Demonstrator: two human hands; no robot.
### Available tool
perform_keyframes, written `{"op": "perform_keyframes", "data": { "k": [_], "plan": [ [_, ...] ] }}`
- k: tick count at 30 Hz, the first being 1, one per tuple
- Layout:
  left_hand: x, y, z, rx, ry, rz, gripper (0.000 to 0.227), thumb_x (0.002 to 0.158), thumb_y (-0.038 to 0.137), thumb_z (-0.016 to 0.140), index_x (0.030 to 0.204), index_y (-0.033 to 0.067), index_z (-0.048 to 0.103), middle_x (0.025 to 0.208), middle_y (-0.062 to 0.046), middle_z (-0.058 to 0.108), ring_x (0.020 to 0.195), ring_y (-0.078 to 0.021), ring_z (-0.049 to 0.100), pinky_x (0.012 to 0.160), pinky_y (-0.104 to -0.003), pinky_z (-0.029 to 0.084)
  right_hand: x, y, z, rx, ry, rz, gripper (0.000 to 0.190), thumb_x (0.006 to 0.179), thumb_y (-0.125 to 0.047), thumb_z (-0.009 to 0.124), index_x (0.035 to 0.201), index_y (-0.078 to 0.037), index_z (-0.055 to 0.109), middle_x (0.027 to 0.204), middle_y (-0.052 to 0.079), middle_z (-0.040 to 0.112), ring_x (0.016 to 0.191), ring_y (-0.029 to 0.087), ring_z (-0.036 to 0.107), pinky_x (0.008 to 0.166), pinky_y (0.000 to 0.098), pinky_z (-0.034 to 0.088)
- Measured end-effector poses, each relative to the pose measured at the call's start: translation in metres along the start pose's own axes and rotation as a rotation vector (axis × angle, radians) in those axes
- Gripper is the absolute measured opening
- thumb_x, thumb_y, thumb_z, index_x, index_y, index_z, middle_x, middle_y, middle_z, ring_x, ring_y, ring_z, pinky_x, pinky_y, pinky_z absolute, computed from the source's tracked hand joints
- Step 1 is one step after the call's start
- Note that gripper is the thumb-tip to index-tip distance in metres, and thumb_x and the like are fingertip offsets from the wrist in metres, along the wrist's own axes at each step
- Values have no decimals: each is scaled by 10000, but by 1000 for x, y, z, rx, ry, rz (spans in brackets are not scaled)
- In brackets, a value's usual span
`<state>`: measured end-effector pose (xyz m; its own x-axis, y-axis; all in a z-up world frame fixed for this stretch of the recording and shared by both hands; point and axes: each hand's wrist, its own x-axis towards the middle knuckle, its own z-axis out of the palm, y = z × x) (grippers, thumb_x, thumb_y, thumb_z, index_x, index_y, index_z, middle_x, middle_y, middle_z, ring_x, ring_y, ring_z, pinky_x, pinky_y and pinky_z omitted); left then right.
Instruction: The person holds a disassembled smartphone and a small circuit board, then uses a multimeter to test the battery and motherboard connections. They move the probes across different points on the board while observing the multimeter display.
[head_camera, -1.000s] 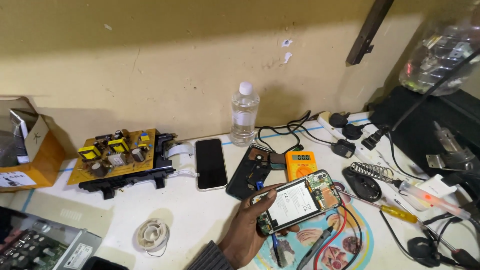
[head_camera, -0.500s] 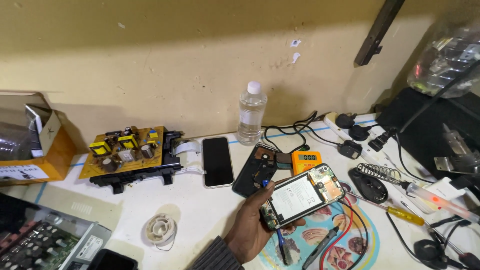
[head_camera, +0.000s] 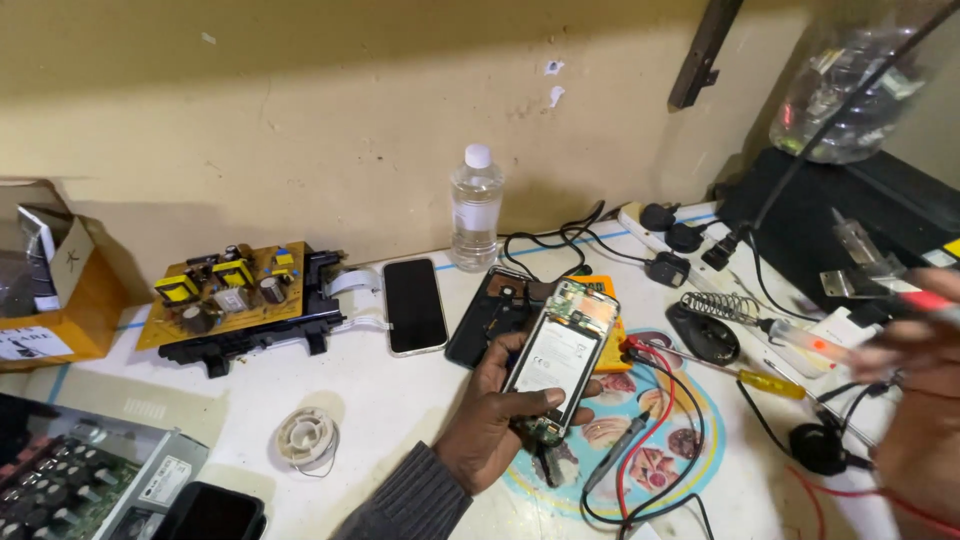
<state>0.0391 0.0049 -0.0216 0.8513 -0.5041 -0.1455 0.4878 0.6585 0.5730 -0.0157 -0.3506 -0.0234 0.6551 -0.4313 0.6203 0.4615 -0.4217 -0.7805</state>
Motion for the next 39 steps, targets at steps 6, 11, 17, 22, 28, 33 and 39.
{"op": "perform_keyframes", "data": {
  "k": [6,11,17,22,28,33,39],
  "plan": [
    [-3,-8,-3,86,-114,13,705,773,-54,690,1418,73,436,1307,-341,666,1080,-436,710,847,-482,606,-44,-104,135,100,-145,168,220,932,-146,674,1055,35,666,924,184,769,757,242,773,673,302,643],
    [-12,5,23,256,120,-108,589,879,191,663,1451,85,571,1243,-196,748,957,-312,731,771,-425,633,-63,-71,148,136,-124,291,209,762,-79,810,925,22,726,1007,191,816,917,242,792,727,325,676],
    [-10,6,30,320,180,-146,615,859,246,650,1460,139,577,1351,-118,731,1193,-275,676,920,-420,578,-67,-66,148,217,-167,172,148,781,-15,793,866,3,673,937,160,794,938,238,770,793,345,653],
    [-10,-1,21,308,88,-70,544,868,239,675,1376,59,611,1182,-175,758,927,-298,736,775,-414,627,-65,-71,144,222,-213,142,136,812,-35,770,903,-7,674,962,173,781,901,249,778,765,349,668],
    [-10,-6,19,381,8,-27,527,878,243,676,1350,16,618,1094,-218,773,914,-309,760,811,-428,647,-54,-72,129,189,-294,149,116,810,-48,755,900,8,709,972,175,797,970,265,780,822,361,658],
    [-13,-6,22,442,-52,22,554,844,272,711,1317,-9,650,1177,-196,775,906,-287,785,790,-410,680,-44,-75,120,162,-360,227,95,786,-56,763,808,-37,673,917,160,816,877,245,787,768,379,651],
    [-13,-2,22,618,16,-26,524,844,324,690,1291,53,665,1188,-137,776,971,-232,770,858,-389,690,-50,-84,123,170,-360,84,112,804,-68,780,845,1,702,909,176,782,836,241,776,696,299,657]
  ]
}}
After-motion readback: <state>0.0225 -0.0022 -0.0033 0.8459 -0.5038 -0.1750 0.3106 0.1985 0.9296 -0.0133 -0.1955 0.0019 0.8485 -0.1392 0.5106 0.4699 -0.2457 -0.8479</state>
